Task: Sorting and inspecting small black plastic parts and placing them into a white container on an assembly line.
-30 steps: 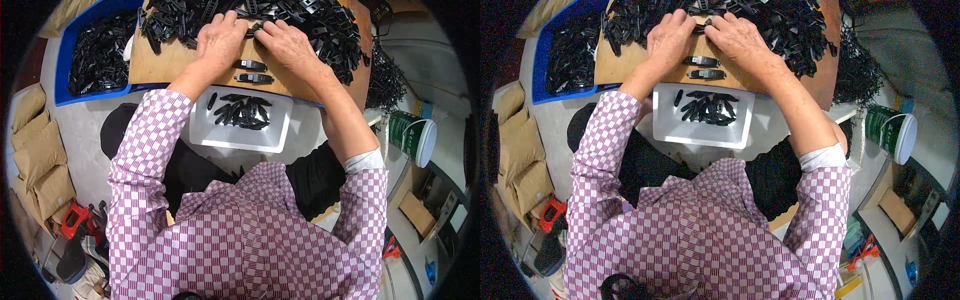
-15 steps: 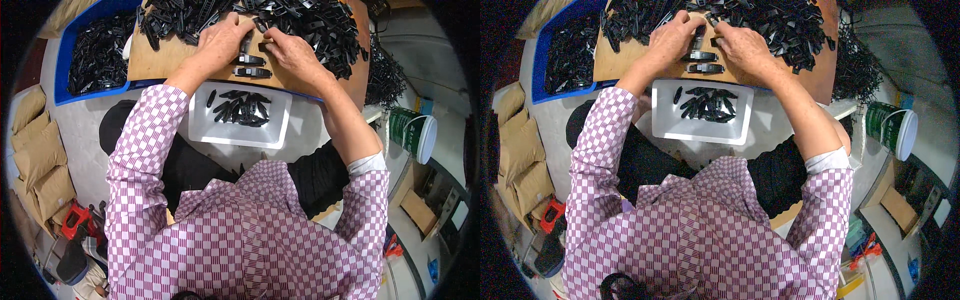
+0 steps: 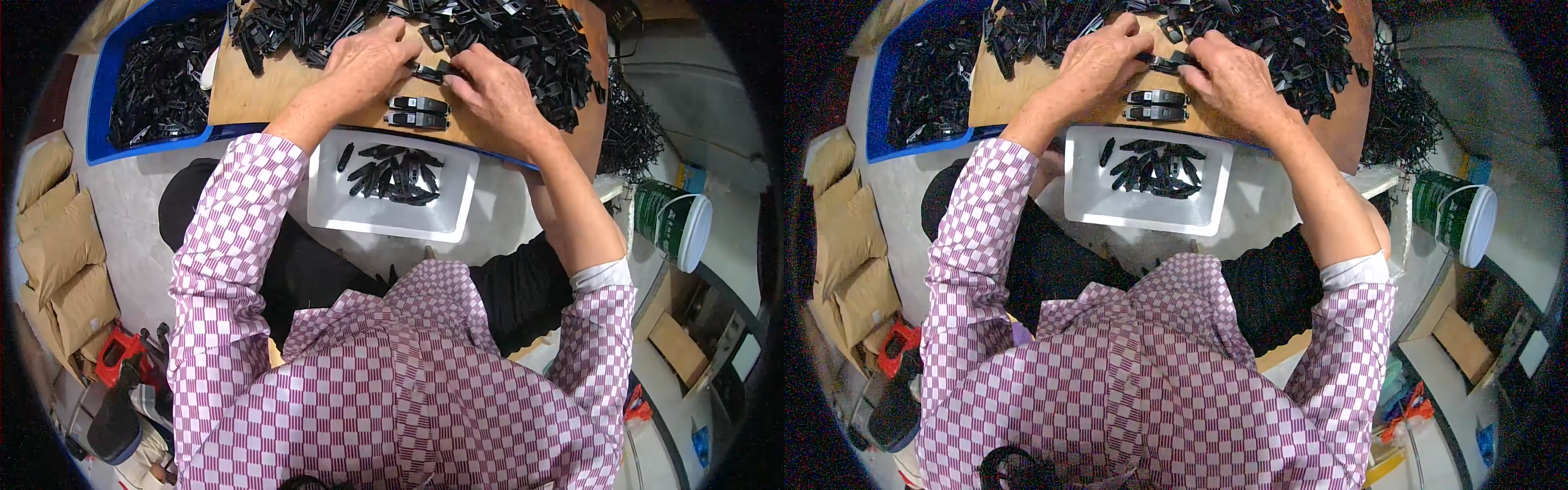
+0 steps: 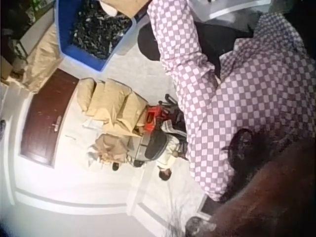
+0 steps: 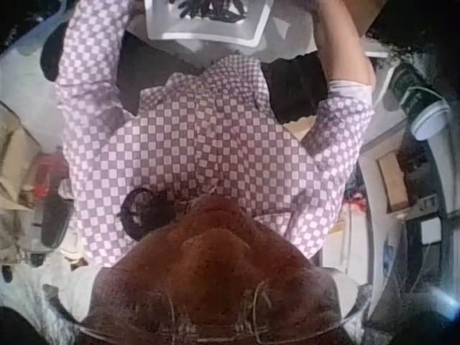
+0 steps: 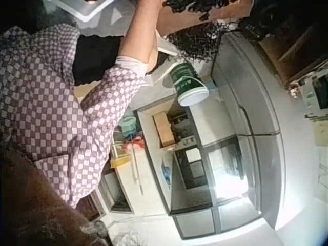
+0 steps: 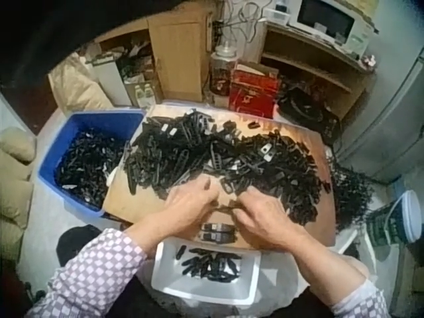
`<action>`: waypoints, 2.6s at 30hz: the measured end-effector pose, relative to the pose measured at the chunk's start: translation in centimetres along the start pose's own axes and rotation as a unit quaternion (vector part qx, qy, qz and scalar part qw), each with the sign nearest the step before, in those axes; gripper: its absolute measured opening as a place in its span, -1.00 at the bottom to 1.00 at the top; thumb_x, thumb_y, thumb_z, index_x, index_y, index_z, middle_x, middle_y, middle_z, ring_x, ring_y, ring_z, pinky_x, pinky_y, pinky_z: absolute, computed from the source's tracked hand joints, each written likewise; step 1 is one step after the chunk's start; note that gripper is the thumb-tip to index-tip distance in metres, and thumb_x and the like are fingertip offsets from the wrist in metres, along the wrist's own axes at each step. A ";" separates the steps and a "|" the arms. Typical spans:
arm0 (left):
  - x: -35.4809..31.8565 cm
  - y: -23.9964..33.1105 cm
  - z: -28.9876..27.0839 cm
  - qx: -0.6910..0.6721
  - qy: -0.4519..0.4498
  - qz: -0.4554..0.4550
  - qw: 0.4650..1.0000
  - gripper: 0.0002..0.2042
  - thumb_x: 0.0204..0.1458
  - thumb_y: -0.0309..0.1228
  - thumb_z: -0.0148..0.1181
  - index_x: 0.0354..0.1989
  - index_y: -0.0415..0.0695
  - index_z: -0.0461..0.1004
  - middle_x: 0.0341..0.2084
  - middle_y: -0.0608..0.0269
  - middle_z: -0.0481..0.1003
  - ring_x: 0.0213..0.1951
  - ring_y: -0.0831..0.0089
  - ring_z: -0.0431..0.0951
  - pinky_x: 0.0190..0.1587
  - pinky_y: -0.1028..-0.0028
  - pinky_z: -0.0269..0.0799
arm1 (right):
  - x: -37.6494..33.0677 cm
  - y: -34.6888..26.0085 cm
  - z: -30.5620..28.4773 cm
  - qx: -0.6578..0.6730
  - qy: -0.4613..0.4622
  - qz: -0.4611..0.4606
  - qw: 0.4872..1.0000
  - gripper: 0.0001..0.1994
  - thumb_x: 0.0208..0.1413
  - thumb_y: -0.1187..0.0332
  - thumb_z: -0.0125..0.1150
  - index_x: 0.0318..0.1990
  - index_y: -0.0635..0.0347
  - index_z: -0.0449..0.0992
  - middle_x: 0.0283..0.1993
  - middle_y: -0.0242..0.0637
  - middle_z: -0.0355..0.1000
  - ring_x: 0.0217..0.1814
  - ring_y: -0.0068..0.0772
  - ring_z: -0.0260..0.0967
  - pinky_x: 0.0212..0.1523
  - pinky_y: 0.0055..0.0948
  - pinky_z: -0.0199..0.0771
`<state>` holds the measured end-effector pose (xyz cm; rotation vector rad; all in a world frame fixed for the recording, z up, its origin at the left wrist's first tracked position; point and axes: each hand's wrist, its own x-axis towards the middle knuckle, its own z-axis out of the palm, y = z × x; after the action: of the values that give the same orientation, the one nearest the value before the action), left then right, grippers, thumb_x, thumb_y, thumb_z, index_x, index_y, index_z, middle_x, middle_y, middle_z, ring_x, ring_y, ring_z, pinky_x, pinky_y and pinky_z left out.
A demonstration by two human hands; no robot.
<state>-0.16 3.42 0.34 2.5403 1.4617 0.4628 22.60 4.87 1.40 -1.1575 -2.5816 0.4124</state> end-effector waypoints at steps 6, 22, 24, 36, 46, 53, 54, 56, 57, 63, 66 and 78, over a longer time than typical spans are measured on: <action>-0.7 -0.5 0.5 -0.025 0.006 -0.024 0.999 -0.81 0.00 -0.43 0.26 -0.20 -0.09 0.47 -0.26 0.13 0.43 -0.21 0.10 0.55 -0.23 0.22 0.51 | 0.3 -1.2 -0.3 -0.005 -0.038 0.003 0.999 -0.80 0.16 0.28 0.17 -0.23 0.23 0.44 -0.29 -0.14 0.41 -0.21 0.01 0.44 -0.24 -0.14 0.44; -0.8 -1.3 1.0 -0.107 0.037 -0.001 0.994 -0.85 -0.02 -0.47 0.26 -0.31 -0.21 0.46 -0.36 0.09 0.46 -0.26 0.05 0.52 -0.24 0.20 0.45 | 0.6 -2.1 -0.4 -0.015 -0.070 0.030 0.997 -0.82 0.17 0.29 0.18 -0.30 0.19 0.37 -0.51 -0.08 0.44 -0.36 0.08 0.45 -0.37 -0.06 0.40; -0.7 -1.1 0.6 -0.115 0.038 -0.001 0.993 -0.85 -0.03 -0.48 0.26 -0.31 -0.22 0.46 -0.37 0.08 0.46 -0.27 0.04 0.52 -0.24 0.19 0.44 | 0.6 -2.2 -0.2 -0.011 -0.065 0.033 0.997 -0.82 0.17 0.29 0.19 -0.30 0.20 0.37 -0.50 -0.07 0.44 -0.35 0.08 0.45 -0.37 -0.05 0.40; -3.0 0.6 2.0 -0.078 -0.048 -0.019 0.996 -0.82 -0.04 -0.45 0.25 -0.25 -0.19 0.47 -0.31 0.03 0.49 -0.23 -0.04 0.53 -0.21 0.13 0.44 | -0.1 -2.4 1.9 0.035 -0.073 -0.008 0.997 -0.80 0.09 0.28 0.24 -0.32 0.22 0.44 -0.40 -0.02 0.49 -0.31 0.10 0.48 -0.32 -0.01 0.43; -5.1 -3.0 -2.3 0.025 0.066 -0.204 0.976 -0.76 0.01 -0.49 0.16 -0.10 -0.10 0.46 -0.22 0.02 0.51 -0.19 -0.02 0.54 -0.16 0.11 0.47 | 3.7 -1.0 1.5 -0.109 0.047 0.028 0.993 -0.80 0.13 0.25 0.13 -0.32 0.21 0.44 -0.34 -0.07 0.52 -0.28 0.02 0.53 -0.35 -0.14 0.54; -5.0 -3.6 -2.9 0.083 -0.008 -0.152 0.985 -0.77 -0.01 -0.47 0.21 -0.14 -0.08 0.47 -0.27 0.07 0.47 -0.20 0.03 0.54 -0.17 0.14 0.46 | 5.2 -0.7 2.7 -0.209 0.015 0.043 0.977 -0.87 0.06 0.34 0.15 -0.30 0.18 0.45 -0.29 -0.12 0.54 -0.24 -0.13 0.57 -0.33 -0.22 0.58; -5.0 -3.4 -3.0 0.073 -0.018 -0.130 0.989 -0.77 -0.02 -0.46 0.22 -0.14 -0.08 0.47 -0.27 0.07 0.46 -0.20 0.03 0.54 -0.17 0.15 0.46 | 5.2 -0.6 2.7 -0.208 0.014 0.039 0.977 -0.88 0.04 0.36 0.16 -0.29 0.17 0.47 -0.27 -0.10 0.54 -0.22 -0.16 0.58 -0.32 -0.24 0.59; -4.8 -2.5 -2.7 0.045 -0.036 -0.106 0.993 -0.78 -0.02 -0.45 0.23 -0.16 -0.09 0.48 -0.27 0.08 0.46 -0.20 0.03 0.54 -0.17 0.15 0.45 | 4.9 -0.1 3.2 -0.208 0.040 0.002 0.977 -0.88 0.06 0.34 0.15 -0.29 0.16 0.45 -0.25 -0.11 0.53 -0.18 -0.17 0.57 -0.29 -0.25 0.58; -4.5 -2.0 -2.5 0.018 -0.053 -0.083 0.995 -0.78 -0.02 -0.44 0.24 -0.17 -0.10 0.48 -0.28 0.08 0.46 -0.19 0.03 0.54 -0.17 0.15 0.45 | 4.7 0.2 3.5 -0.209 0.068 -0.037 0.975 -0.87 0.08 0.32 0.13 -0.28 0.16 0.44 -0.23 -0.12 0.51 -0.15 -0.18 0.55 -0.25 -0.26 0.57; -3.1 1.5 -0.6 -0.050 -0.131 -0.001 0.990 -0.82 0.00 -0.40 0.25 -0.22 -0.14 0.50 -0.28 0.08 0.46 -0.18 0.05 0.53 -0.17 0.15 0.44 | 4.0 -2.0 3.1 -0.173 0.039 -0.064 0.982 -0.85 0.15 0.32 0.08 -0.20 0.17 0.43 -0.14 -0.08 0.47 -0.04 -0.15 0.49 -0.15 -0.20 0.52; -2.4 1.0 1.3 -0.060 -0.021 0.041 0.997 -0.81 0.01 -0.37 0.26 -0.24 -0.17 0.49 -0.29 0.08 0.47 -0.18 0.06 0.53 -0.16 0.16 0.44 | 3.0 -3.0 2.4 0.074 0.006 0.045 0.996 -0.82 0.23 0.31 0.01 -0.11 0.16 0.41 -0.13 -0.02 0.48 -0.05 0.02 0.48 -0.14 -0.10 0.48; -4.9 -1.9 -1.6 -0.041 -0.037 -0.049 0.997 -0.76 0.03 -0.33 0.26 -0.20 -0.16 0.43 -0.26 0.08 0.48 -0.19 0.04 0.53 -0.16 0.15 0.43 | 1.4 -1.5 2.3 0.001 -0.072 0.117 0.990 -0.79 0.27 0.20 0.06 -0.11 0.12 0.42 -0.19 -0.10 0.52 -0.16 0.01 0.51 -0.23 -0.08 0.50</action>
<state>-4.61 0.12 0.38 2.3840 1.5008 0.4018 19.92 4.64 0.02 -1.4889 -2.5692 0.5689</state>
